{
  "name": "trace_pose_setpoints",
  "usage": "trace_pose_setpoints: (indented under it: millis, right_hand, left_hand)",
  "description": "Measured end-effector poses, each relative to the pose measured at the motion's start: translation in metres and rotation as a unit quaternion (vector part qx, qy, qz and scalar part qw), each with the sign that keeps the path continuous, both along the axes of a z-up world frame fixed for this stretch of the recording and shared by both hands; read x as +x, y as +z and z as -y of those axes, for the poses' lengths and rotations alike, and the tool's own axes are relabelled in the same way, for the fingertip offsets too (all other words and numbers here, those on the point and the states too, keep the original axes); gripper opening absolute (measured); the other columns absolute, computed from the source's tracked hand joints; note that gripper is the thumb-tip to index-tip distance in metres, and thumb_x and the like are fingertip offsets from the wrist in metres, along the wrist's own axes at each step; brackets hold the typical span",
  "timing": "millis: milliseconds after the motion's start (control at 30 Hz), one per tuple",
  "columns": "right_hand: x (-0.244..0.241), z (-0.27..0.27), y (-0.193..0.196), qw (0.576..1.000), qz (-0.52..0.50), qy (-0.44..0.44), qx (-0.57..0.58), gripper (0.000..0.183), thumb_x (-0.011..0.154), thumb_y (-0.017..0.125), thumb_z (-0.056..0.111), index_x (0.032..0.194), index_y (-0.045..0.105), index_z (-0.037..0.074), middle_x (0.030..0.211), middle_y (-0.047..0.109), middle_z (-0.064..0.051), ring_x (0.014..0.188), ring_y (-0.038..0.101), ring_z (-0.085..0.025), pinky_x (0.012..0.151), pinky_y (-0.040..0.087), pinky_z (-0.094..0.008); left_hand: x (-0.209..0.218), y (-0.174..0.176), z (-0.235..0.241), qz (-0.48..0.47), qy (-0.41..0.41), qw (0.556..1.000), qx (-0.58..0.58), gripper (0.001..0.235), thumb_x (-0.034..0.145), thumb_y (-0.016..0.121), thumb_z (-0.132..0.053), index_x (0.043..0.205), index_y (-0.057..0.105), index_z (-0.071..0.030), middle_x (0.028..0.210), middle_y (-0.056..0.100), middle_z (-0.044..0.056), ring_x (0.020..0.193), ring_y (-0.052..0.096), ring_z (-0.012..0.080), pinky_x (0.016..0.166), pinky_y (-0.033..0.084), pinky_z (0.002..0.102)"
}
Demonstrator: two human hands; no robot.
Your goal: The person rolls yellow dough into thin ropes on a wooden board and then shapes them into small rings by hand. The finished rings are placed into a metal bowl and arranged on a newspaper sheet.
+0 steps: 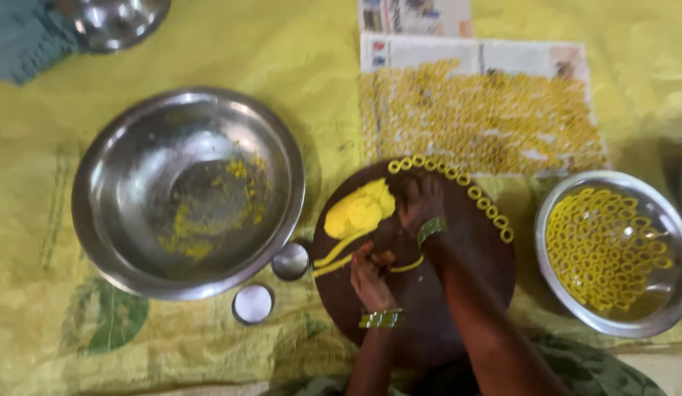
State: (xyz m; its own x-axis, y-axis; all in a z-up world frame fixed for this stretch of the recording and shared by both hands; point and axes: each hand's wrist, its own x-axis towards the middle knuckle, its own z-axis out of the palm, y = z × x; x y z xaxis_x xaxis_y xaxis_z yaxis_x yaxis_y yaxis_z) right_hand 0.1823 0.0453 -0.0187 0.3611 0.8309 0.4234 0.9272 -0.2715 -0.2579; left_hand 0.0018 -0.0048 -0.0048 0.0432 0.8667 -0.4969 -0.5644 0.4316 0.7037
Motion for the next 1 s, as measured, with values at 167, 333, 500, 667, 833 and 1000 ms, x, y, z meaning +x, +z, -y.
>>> trace_pose_setpoints:
  millis: [167,333,500,667,833,1000]
  right_hand:
    - [0.017,0.012,-0.003,0.997,-0.052,0.039,-0.043,0.051,0.088,0.070,0.024,0.136,0.059,0.009,0.141,0.052,-0.022,0.123,0.049,-0.047,0.101,0.043,-0.058]
    - [0.020,0.042,0.003,0.988,-0.002,0.127,-0.090,0.062,0.093,0.067,0.019,0.151,0.048,0.008,0.158,0.041,-0.020,0.148,0.034,-0.043,0.119,0.031,-0.058]
    - [0.016,0.081,0.000,0.990,-0.017,0.095,-0.103,0.063,0.095,0.061,0.014,0.156,0.045,0.011,0.167,0.036,-0.014,0.156,0.030,-0.036,0.128,0.025,-0.056]
    - [0.004,0.130,-0.004,0.990,0.001,0.065,-0.126,0.065,0.098,0.059,0.017,0.158,0.039,0.001,0.166,0.033,-0.021,0.154,0.029,-0.042,0.123,0.024,-0.057]
    - [-0.015,0.166,-0.022,0.963,0.048,-0.021,-0.265,0.079,0.089,0.063,0.029,0.154,0.030,-0.003,0.163,0.027,-0.025,0.152,0.025,-0.042,0.121,0.023,-0.056]
    - [-0.038,0.205,-0.018,0.981,0.002,0.010,-0.196,0.078,0.094,0.063,0.030,0.158,0.028,0.003,0.167,0.024,-0.020,0.154,0.021,-0.038,0.122,0.021,-0.055]
  left_hand:
    - [-0.004,0.008,0.002,0.013,-0.009,1.000,-0.004,0.055,0.104,0.045,-0.050,0.118,0.066,-0.001,0.078,0.069,0.008,0.074,0.068,0.0186,0.068,0.051,0.032]
    - [0.007,0.016,0.007,0.047,-0.004,0.998,0.038,0.051,0.107,0.046,-0.047,0.116,0.065,0.000,0.077,0.066,0.007,0.071,0.065,0.0168,0.065,0.048,0.031]
    - [0.005,0.001,0.007,0.105,0.016,0.992,0.066,0.051,0.110,0.047,-0.047,0.117,0.064,0.000,0.076,0.061,0.005,0.069,0.059,0.0133,0.065,0.045,0.029]
    - [0.010,-0.017,0.001,0.145,0.055,0.988,0.026,0.047,0.108,0.054,-0.045,0.115,0.065,0.000,0.073,0.058,0.003,0.065,0.057,0.0141,0.063,0.045,0.030]
    - [0.000,-0.029,-0.008,0.234,0.035,0.970,-0.061,0.050,0.101,0.054,-0.051,0.116,0.065,-0.004,0.076,0.064,0.005,0.068,0.061,0.0192,0.061,0.039,0.031]
    - [-0.026,-0.002,-0.003,0.183,0.032,0.975,-0.121,0.050,0.103,0.045,-0.051,0.117,0.064,-0.007,0.079,0.066,0.007,0.075,0.063,0.0215,0.073,0.044,0.036]
